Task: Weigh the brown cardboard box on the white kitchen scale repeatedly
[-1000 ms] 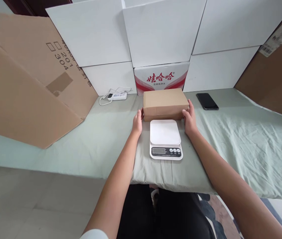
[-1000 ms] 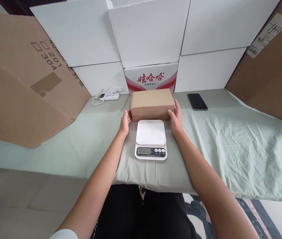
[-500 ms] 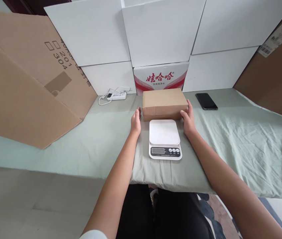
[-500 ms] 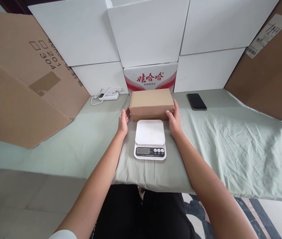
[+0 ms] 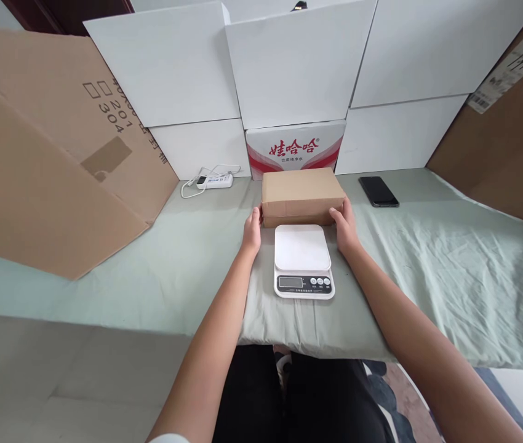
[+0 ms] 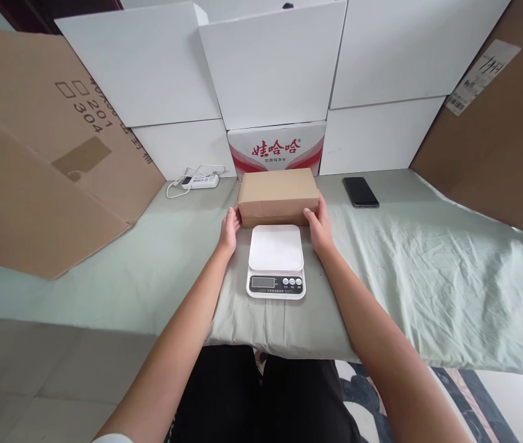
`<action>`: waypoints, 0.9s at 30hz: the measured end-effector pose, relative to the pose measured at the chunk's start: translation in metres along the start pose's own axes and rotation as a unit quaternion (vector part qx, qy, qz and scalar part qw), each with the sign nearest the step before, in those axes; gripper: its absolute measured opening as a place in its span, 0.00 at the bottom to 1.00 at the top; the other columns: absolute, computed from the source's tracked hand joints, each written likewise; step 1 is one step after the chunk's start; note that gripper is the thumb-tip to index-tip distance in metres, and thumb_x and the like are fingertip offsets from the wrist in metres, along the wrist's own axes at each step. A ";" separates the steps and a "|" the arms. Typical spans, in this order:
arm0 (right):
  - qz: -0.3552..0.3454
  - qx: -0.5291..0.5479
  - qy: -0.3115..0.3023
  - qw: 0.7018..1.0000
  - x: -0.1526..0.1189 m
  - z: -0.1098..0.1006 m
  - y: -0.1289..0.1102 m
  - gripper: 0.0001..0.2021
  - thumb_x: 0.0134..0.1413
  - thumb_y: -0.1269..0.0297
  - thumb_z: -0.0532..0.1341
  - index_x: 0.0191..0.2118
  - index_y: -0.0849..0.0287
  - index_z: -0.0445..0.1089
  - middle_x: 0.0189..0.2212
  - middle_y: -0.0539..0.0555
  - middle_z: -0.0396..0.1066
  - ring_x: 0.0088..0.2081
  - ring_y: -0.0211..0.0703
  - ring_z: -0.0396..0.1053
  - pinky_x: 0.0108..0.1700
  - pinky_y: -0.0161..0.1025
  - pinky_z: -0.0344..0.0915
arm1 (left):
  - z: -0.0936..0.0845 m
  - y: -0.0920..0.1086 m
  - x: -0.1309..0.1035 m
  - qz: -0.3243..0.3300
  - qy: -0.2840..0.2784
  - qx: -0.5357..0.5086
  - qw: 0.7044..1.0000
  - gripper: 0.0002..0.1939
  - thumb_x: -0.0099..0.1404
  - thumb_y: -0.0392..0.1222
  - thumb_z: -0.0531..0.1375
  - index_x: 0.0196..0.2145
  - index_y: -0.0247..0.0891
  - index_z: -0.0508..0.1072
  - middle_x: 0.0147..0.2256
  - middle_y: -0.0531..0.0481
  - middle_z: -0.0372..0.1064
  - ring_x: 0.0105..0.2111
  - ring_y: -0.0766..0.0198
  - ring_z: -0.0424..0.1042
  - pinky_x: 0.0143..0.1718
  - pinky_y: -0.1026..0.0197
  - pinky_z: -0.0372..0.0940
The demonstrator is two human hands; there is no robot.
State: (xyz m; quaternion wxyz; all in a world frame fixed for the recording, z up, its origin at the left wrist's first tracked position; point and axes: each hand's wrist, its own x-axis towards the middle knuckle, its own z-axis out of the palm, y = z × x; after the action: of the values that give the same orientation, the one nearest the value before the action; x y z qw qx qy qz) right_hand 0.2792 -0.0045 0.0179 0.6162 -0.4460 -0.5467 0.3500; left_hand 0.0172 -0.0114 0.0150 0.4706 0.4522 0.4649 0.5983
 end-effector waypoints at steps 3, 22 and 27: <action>-0.010 -0.005 -0.001 1.000 -0.001 0.002 -0.002 0.37 0.55 0.43 0.66 0.69 0.47 0.66 0.76 0.56 0.66 0.79 0.63 0.59 0.85 0.65 0.51 | -0.001 -0.004 0.000 0.014 -0.011 0.010 1.000 0.40 0.79 0.69 0.49 0.71 0.37 0.72 0.75 0.40 0.68 0.79 0.47 0.61 0.79 0.48 0.60; -0.107 -0.076 0.013 0.991 -0.084 -0.019 -0.039 0.50 0.63 0.31 0.63 0.81 0.48 0.49 0.79 0.64 0.57 0.80 0.68 0.55 0.83 0.69 0.52 | -0.026 0.011 -0.098 0.180 -0.013 0.063 0.982 0.43 0.74 0.74 0.53 0.71 0.39 0.73 0.70 0.37 0.74 0.74 0.41 0.68 0.75 0.46 0.64; -0.096 -0.078 0.013 0.992 -0.106 -0.021 -0.036 0.44 0.64 0.34 0.63 0.79 0.46 0.55 0.77 0.63 0.59 0.78 0.68 0.59 0.82 0.71 0.51 | -0.033 0.007 -0.127 0.140 -0.010 0.070 0.988 0.43 0.74 0.75 0.54 0.70 0.40 0.74 0.71 0.37 0.73 0.76 0.40 0.67 0.77 0.44 0.64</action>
State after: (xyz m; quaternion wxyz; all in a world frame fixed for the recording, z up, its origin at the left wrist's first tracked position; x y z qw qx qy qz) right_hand 0.2816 -0.1184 0.0133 0.6173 -0.4429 -0.6044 0.2399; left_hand 0.0032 -0.1415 0.0031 0.3543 0.5508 0.4327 0.6196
